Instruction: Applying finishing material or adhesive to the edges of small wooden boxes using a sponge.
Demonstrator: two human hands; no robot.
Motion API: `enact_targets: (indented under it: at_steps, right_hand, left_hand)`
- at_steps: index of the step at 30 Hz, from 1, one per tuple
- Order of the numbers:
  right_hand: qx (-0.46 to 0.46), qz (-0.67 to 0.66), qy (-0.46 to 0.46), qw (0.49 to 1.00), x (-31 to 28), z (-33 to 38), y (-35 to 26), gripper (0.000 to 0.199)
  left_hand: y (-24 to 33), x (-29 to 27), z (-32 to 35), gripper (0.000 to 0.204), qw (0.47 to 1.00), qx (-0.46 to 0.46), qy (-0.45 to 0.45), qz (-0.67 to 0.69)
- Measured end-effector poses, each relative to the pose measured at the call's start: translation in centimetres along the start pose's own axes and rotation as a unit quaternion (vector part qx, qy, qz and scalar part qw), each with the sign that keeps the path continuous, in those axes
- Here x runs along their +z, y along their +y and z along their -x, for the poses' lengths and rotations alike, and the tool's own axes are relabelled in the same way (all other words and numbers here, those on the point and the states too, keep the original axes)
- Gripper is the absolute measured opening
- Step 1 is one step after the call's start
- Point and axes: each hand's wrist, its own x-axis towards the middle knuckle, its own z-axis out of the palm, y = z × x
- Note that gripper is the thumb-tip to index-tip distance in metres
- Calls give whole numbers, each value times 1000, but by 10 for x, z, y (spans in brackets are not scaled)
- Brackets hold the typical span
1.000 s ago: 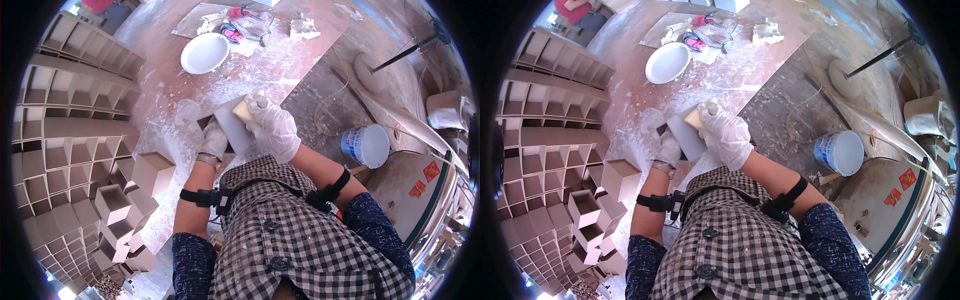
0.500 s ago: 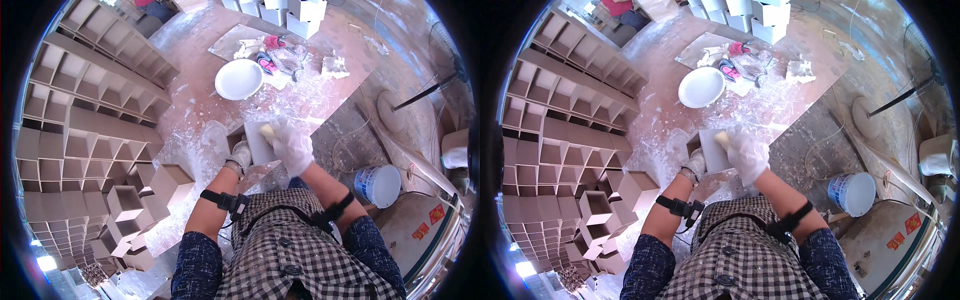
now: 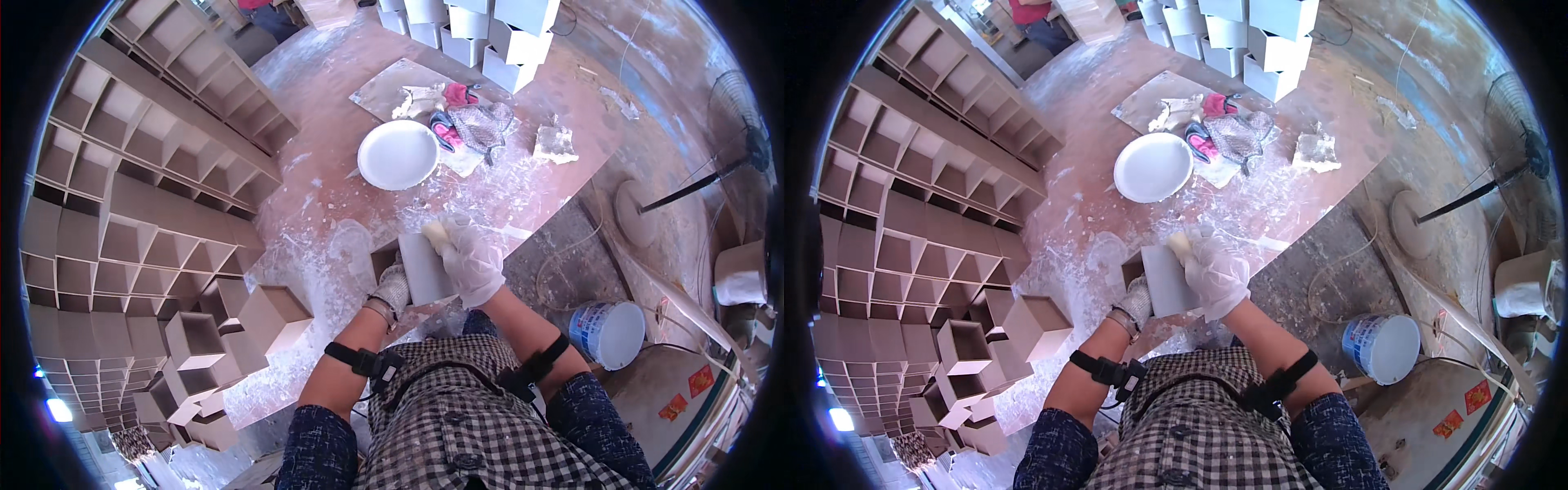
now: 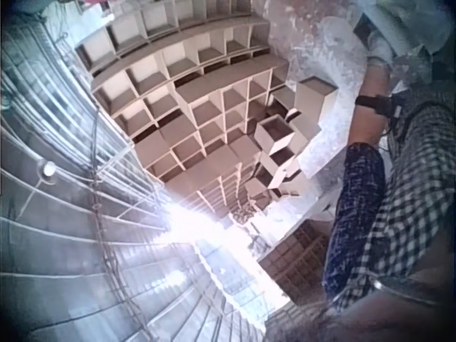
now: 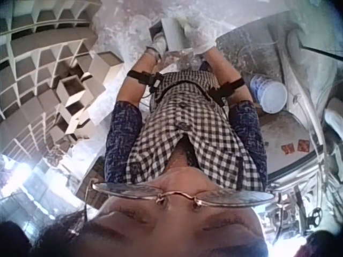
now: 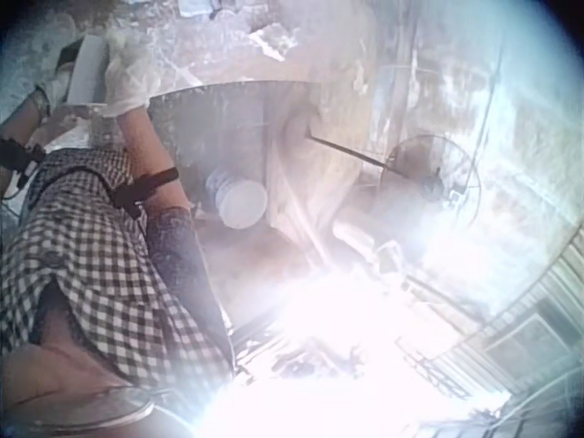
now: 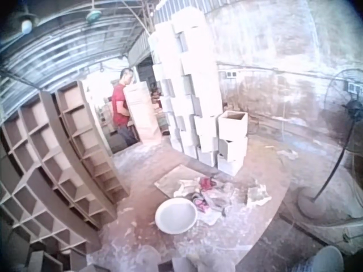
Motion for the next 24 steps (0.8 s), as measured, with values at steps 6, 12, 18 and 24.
enact_targets:
  at_steps: [6, 12, 18, 24]
  right_hand:
    - [-150, 267, 75, 949, 24, 89, -31, 43]
    - [-128, 234, 56, 962, 32, -3, -49, 34]
    - [-139, 305, -16, 942, 13, 93, -52, 37]
    - [-160, -79, 48, 983, -16, 128, 19, 31]
  left_hand:
    - [7, -4, 26, 60, 983, 70, 62, -159]
    - [1, 1, 18, 45, 990, 102, 61, -83]
    - [-20, 1, 1, 57, 992, 96, 43, -65]
    - [13, -6, 37, 57, 971, 87, 98, -198]
